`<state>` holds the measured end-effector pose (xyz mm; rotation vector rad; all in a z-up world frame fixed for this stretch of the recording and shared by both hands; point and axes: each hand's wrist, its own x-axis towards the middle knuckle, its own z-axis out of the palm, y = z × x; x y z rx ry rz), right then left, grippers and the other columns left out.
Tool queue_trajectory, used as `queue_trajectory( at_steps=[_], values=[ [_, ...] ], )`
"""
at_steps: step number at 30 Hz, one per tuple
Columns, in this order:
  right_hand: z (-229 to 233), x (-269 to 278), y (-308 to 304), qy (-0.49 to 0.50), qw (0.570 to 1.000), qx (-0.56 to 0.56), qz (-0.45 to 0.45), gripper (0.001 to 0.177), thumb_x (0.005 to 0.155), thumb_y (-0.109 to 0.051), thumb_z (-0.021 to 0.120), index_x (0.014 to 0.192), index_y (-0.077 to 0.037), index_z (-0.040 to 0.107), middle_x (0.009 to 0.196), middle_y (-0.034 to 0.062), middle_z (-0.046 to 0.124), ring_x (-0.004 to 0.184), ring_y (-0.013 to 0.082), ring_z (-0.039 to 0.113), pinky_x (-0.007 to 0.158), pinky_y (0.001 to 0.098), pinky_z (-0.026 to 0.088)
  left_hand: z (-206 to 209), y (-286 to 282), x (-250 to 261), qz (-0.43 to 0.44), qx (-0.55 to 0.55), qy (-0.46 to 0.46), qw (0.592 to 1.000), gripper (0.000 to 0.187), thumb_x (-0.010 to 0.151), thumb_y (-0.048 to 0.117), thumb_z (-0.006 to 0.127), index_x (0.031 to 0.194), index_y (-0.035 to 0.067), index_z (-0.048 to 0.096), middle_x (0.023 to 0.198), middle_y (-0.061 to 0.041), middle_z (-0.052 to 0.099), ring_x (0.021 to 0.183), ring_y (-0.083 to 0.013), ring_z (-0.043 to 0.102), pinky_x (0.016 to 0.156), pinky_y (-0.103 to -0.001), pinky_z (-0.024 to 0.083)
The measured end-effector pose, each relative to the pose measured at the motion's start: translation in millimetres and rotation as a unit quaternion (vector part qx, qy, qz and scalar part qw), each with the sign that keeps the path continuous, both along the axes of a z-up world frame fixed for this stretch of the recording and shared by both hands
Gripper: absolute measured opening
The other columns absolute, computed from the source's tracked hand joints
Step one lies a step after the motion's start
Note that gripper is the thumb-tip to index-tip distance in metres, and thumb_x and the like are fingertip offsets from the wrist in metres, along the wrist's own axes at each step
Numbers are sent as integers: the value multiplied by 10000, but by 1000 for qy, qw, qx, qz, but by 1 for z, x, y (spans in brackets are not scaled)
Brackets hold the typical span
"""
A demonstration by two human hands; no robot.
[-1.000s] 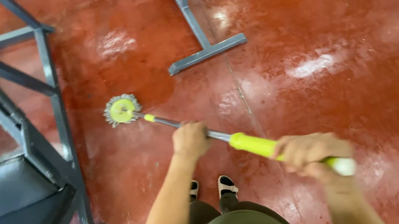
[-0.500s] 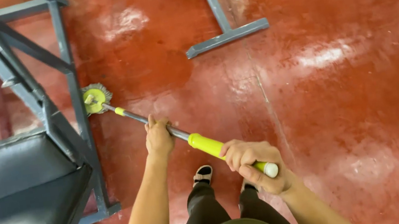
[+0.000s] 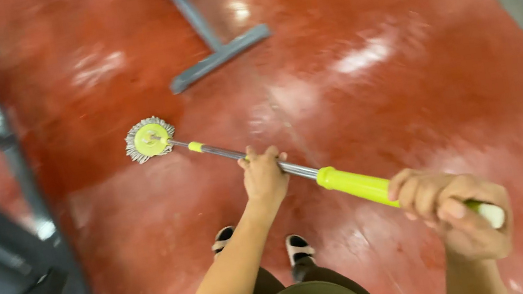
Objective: Mopping the floor of a gym area.
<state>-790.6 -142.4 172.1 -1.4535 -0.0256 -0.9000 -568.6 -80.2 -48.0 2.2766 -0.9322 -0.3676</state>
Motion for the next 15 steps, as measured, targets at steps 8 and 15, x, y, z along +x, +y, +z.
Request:
queue_trajectory(
  at_steps=[8, 15],
  values=[
    [18, -140, -9, 26, 984, -73, -162, 257, 1007, -267, 501, 784, -141, 477, 570, 7, 446, 554, 164, 435, 723, 418, 512, -5, -113, -146, -199, -63, -11, 978, 84, 902, 230, 663, 893, 146, 658, 1003, -172, 633, 949, -424, 566, 875, -528, 480],
    [1, -195, -44, 34, 977, -113, -176, 355, 994, -365, 547, 716, -163, 458, 531, -13, 431, 501, 144, 454, 703, 395, 558, 0, -137, -182, -244, -44, -112, 962, 80, 799, 229, 666, 858, 204, 714, 930, -60, 697, 1028, -322, 635, 898, -464, 503]
  ],
)
